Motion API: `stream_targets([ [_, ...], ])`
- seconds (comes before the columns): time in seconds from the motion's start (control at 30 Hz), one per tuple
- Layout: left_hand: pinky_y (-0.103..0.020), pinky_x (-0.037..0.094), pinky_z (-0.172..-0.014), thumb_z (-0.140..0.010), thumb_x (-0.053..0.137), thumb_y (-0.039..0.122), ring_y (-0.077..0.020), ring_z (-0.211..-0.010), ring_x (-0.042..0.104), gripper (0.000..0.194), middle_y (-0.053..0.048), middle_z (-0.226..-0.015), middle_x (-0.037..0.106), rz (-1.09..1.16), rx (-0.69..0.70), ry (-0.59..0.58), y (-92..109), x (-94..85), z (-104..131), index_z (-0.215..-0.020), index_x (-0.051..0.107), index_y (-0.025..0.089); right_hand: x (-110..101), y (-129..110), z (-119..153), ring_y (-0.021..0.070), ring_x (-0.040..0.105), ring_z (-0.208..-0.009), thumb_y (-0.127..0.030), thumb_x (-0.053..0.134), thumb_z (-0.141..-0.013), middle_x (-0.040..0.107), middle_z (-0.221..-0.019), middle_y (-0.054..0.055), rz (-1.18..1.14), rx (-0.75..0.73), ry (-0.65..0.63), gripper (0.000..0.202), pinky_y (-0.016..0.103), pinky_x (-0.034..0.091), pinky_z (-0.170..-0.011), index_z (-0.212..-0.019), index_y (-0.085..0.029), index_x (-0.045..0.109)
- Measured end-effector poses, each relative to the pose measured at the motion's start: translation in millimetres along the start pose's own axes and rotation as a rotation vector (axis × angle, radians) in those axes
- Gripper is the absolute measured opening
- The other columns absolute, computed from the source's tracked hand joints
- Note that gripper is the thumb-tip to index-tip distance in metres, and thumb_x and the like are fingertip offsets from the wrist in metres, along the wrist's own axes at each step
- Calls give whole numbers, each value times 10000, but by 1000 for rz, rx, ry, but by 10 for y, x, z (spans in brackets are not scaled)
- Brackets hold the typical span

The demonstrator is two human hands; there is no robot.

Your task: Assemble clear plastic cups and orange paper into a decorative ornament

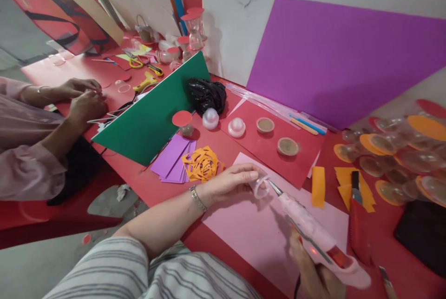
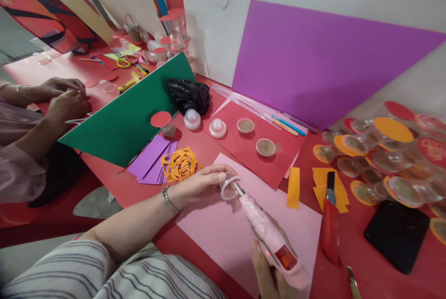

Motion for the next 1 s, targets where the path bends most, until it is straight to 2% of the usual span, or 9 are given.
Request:
stream_targets([
  [0.1,-324,485,-769,-723,859,537,-173,-773,644,482,-83,-908,713,-20,4,-16,4,25,12,-959,706,145,24,-138,47,230,728,-702,-393,611,-958,776,-785,69,119,-150,33,242,305,587,-559,-967,-260,814],
  [0.23,-306,480,-758,-703,874,535,-148,-749,613,491,-59,-877,686,-59,0,13,15,11,14,-952,713,143,72,-187,87,226,744,-709,-299,552,-988,788,-817,58,171,-255,12,258,304,598,-590,-1033,-277,805],
  [0.37,-290,468,-759,-704,873,535,-142,-757,603,492,-46,-848,671,-68,18,32,28,-15,0,-957,717,142,45,-275,48,192,719,-596,-213,597,-956,798,-825,35,277,-464,-6,247,256,564,-531,-1075,-297,797],
  [0.47,-288,465,-766,-705,868,537,-160,-806,621,495,-61,-882,680,-78,21,51,27,-39,-5,-959,714,142,42,-385,-31,186,686,-543,-214,646,-933,778,-751,33,313,-548,-52,240,268,590,-604,-1110,-288,791],
  [0.6,-281,456,-743,-718,856,540,-160,-796,619,484,-70,-897,686,-89,26,59,40,-44,4,-957,713,144,49,-404,-123,193,628,-494,-365,644,-948,724,-622,34,233,-432,-102,210,291,605,-615,-1003,-258,816],
  [0.77,-287,458,-768,-685,884,536,-153,-785,615,499,-54,-861,681,-97,-1,64,49,-27,9,-954,726,145,-1,-248,-76,189,656,-572,-326,673,-926,760,-720,32,130,-308,-19,152,285,565,-597,-931,-286,819],
  [0.9,-281,464,-764,-664,897,543,-151,-781,624,515,-52,-854,687,-82,3,71,54,-24,0,-938,729,140,0,-117,-112,216,685,-658,-396,669,-918,749,-720,47,-73,-40,28,188,285,533,-529,-872,-270,801],
  [1.0,-272,475,-758,-658,901,544,-151,-781,638,512,-49,-860,699,-67,28,110,77,-45,-9,-923,731,140,58,-190,-201,204,685,-634,-426,650,-914,746,-727,47,-213,103,44,220,275,533,-494,-847,-252,766],
])
Point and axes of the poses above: each hand's wrist, its own z-axis away from the middle knuckle, its own x-axis out of the palm, y = z × x, the point moved 6 cm from there along -z, towards the middle knuckle
